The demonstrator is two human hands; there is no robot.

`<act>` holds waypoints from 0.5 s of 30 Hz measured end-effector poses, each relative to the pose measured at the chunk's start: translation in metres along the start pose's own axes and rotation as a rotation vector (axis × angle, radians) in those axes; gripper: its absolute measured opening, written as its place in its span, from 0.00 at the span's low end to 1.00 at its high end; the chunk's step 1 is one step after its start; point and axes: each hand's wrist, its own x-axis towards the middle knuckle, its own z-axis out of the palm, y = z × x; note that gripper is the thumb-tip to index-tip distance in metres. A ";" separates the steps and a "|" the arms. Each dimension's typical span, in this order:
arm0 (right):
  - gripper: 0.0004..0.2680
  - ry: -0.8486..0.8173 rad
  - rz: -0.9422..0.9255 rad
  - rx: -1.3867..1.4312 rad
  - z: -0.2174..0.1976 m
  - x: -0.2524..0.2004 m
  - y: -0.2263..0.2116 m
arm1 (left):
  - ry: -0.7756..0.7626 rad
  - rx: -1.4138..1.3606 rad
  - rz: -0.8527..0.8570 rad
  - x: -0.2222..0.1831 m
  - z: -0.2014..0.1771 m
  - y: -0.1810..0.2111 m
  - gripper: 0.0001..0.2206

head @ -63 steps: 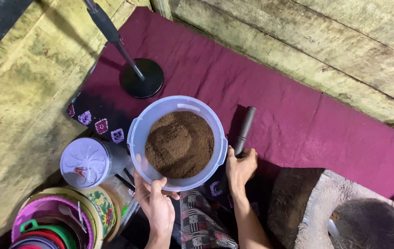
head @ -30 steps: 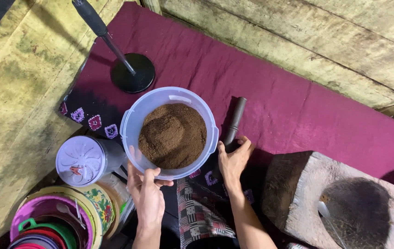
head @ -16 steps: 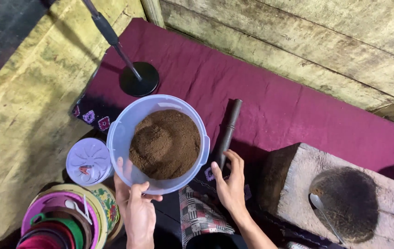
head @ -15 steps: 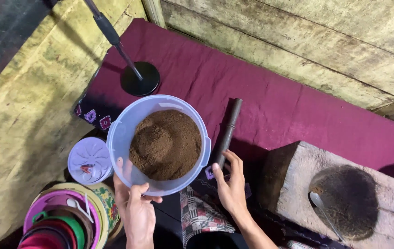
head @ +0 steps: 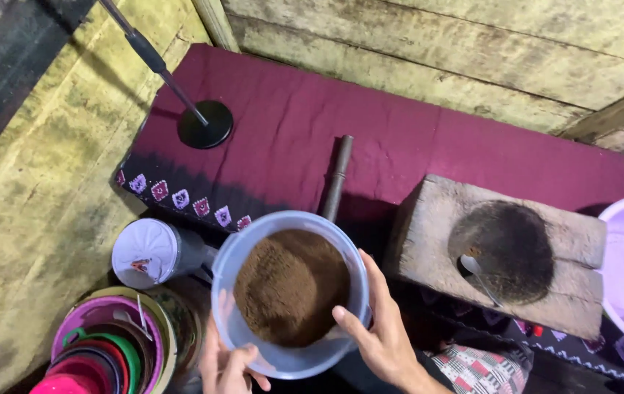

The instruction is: Grinding and preparing brown powder ingredients using a mortar and pestle, then transferring them between containers.

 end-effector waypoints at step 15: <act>0.35 0.285 0.432 0.046 -0.039 -0.143 0.036 | -0.164 0.049 -0.189 -0.090 0.008 -0.083 0.37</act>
